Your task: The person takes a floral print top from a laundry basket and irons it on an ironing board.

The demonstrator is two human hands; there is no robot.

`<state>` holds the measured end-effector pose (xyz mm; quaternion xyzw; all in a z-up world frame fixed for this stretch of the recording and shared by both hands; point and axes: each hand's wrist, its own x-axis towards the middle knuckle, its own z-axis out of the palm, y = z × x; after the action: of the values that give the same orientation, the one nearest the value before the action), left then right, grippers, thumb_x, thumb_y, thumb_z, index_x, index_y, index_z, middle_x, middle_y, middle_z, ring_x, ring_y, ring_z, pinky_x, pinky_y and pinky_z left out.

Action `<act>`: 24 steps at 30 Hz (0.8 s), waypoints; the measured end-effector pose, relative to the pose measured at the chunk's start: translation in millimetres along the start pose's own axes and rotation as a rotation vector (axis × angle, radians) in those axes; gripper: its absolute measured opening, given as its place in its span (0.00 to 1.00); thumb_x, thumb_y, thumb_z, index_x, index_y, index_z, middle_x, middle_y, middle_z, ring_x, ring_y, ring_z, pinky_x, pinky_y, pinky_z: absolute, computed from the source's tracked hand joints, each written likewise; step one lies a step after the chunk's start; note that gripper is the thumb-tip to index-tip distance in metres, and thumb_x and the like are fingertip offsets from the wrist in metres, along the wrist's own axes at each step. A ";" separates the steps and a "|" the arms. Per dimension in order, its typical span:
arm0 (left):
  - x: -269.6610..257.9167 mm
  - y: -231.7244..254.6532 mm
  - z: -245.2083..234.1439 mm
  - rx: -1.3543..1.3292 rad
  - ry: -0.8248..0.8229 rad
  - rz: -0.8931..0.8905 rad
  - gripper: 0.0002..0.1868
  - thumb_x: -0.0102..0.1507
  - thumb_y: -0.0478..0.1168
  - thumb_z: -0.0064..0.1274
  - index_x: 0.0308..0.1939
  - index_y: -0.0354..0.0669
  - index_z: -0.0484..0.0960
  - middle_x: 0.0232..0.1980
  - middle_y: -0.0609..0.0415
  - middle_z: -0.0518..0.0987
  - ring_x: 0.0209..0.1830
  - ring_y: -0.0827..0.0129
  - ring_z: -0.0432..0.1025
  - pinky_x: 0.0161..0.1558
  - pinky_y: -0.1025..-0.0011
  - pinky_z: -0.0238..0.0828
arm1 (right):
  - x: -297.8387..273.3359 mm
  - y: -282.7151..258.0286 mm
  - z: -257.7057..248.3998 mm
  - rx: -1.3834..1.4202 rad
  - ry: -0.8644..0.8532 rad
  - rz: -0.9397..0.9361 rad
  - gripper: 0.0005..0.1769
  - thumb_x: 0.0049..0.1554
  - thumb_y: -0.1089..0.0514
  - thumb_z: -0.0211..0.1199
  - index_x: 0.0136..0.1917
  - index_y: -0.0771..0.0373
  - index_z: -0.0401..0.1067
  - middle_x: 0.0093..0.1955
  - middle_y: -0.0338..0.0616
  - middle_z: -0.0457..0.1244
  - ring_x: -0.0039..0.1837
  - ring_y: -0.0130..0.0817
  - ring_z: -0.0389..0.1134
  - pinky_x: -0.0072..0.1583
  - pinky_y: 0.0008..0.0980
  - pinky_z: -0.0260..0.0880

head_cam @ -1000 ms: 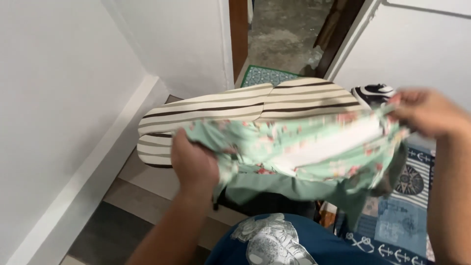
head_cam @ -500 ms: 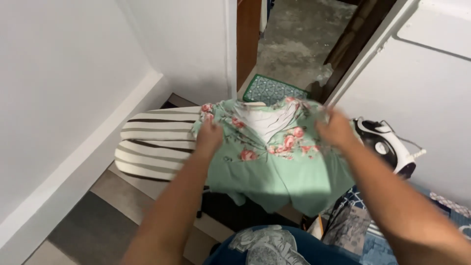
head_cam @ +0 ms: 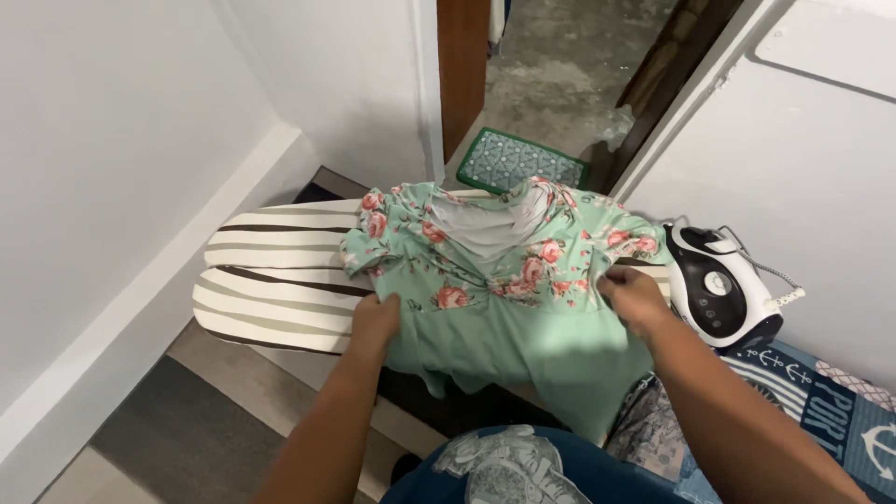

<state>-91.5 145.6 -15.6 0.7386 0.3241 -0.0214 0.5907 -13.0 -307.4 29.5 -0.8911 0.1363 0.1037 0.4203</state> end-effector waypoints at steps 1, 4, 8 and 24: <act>0.9 0.7 1.0 0.000 0.000 0.001 0.22 0.61 0.46 0.53 0.47 0.27 0.84 0.45 0.37 0.85 0.44 0.49 0.81 0.49 0.54 0.75 | -1.3 -8.1 -2.4 0.001 0.001 -0.001 0.31 0.56 0.47 0.66 0.68 0.64 0.71 0.63 0.56 0.70 0.62 0.49 0.73 0.61 0.42 0.71; 10.4 -1.4 -7.1 -0.333 -0.136 0.039 0.22 0.60 0.40 0.55 0.54 0.31 0.80 0.50 0.40 0.83 0.45 0.52 0.78 0.48 0.53 0.75 | -17.8 -44.2 -11.4 0.467 -0.185 0.229 0.32 0.57 0.50 0.66 0.71 0.65 0.68 0.71 0.57 0.65 0.71 0.49 0.66 0.65 0.44 0.69; 18.2 -6.7 -35.1 -0.994 -0.639 -0.311 0.25 0.65 0.43 0.45 0.63 0.33 0.75 0.62 0.41 0.78 0.57 0.49 0.75 0.60 0.51 0.72 | -63.5 -90.1 -31.3 0.493 -0.192 0.382 0.32 0.65 0.42 0.56 0.78 0.52 0.63 0.79 0.49 0.50 0.78 0.44 0.49 0.73 0.51 0.50; -62.8 100.1 -132.9 -0.835 -0.949 0.028 0.28 0.72 0.48 0.37 0.72 0.34 0.66 0.68 0.41 0.74 0.65 0.55 0.72 0.66 0.55 0.68 | -112.6 -62.0 -70.7 1.032 -0.309 -0.002 0.22 0.62 0.55 0.59 0.62 0.74 0.71 0.57 0.59 0.69 0.54 0.49 0.74 0.59 0.49 0.74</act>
<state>-137.3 225.7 136.5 0.3602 -0.0018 -0.2109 0.9087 -93.6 -307.0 152.1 -0.5433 0.1053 0.1530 0.8188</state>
